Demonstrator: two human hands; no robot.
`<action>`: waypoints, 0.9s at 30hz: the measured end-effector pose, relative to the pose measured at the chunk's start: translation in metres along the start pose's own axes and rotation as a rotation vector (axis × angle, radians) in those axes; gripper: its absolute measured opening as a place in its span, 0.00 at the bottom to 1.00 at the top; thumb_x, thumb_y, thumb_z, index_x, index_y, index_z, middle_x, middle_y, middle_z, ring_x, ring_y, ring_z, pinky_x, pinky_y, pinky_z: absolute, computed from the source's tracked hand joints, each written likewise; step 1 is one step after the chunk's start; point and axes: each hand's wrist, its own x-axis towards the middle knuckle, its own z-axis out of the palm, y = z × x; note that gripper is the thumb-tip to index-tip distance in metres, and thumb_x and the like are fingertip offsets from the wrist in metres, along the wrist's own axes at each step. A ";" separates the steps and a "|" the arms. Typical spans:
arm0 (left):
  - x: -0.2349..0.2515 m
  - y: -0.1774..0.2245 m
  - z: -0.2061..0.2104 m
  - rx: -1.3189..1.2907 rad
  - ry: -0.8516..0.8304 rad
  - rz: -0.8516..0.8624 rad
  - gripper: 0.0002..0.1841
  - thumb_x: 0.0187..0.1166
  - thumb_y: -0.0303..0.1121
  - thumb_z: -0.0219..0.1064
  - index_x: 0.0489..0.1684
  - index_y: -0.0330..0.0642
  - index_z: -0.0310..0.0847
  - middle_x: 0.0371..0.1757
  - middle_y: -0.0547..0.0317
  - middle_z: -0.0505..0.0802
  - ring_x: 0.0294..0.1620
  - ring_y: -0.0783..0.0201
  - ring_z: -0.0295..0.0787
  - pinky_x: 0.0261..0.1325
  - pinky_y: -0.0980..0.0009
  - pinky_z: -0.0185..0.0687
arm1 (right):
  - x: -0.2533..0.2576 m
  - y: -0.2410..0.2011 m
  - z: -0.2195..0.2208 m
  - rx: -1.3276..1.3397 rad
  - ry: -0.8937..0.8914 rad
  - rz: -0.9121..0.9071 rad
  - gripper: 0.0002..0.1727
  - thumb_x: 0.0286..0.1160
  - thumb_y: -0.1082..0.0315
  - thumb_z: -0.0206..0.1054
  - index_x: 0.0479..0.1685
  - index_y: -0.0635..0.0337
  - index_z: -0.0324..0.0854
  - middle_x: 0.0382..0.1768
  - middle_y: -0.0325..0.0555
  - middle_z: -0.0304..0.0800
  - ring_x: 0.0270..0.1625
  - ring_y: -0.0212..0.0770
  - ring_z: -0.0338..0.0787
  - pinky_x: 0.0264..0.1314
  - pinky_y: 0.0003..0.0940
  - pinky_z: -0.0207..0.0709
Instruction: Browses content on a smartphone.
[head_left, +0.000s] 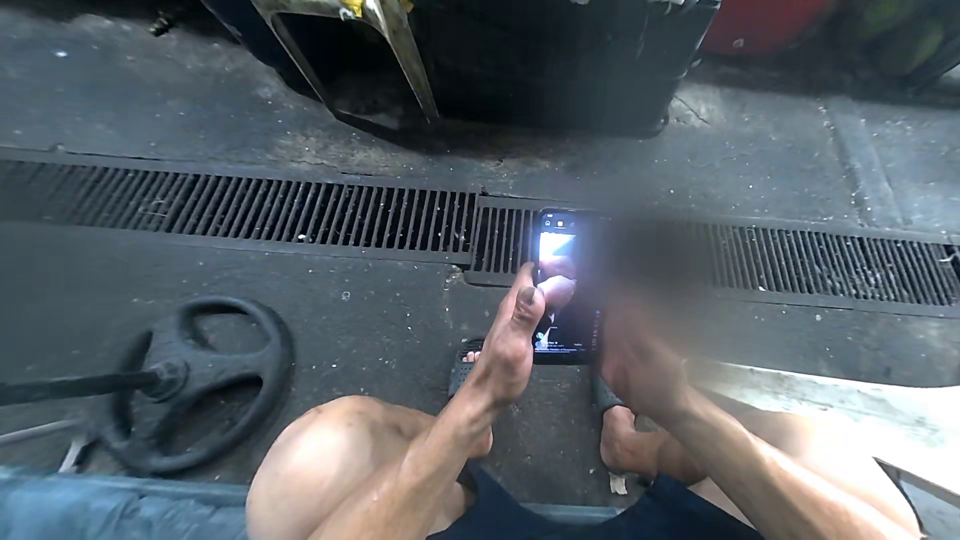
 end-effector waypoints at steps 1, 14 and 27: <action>0.000 0.000 0.000 -0.007 -0.002 -0.006 0.47 0.74 0.79 0.42 0.76 0.48 0.72 0.65 0.62 0.86 0.70 0.65 0.80 0.76 0.60 0.76 | 0.000 0.000 0.000 -0.002 0.000 0.003 0.50 0.82 0.32 0.54 0.89 0.63 0.47 0.77 0.53 0.75 0.77 0.46 0.79 0.81 0.48 0.74; -0.004 0.001 0.000 -0.041 0.014 -0.087 0.55 0.72 0.80 0.46 0.90 0.43 0.54 0.77 0.55 0.81 0.78 0.63 0.77 0.81 0.60 0.74 | -0.001 0.000 0.001 0.015 0.028 0.018 0.50 0.79 0.31 0.57 0.88 0.61 0.49 0.76 0.51 0.76 0.77 0.44 0.79 0.81 0.46 0.75; -0.005 0.003 0.000 -0.021 0.010 -0.084 0.52 0.74 0.79 0.45 0.90 0.47 0.57 0.77 0.57 0.82 0.77 0.64 0.78 0.79 0.59 0.76 | 0.000 0.001 -0.001 -0.032 0.020 0.015 0.51 0.76 0.27 0.57 0.88 0.57 0.52 0.75 0.52 0.78 0.76 0.46 0.80 0.80 0.49 0.76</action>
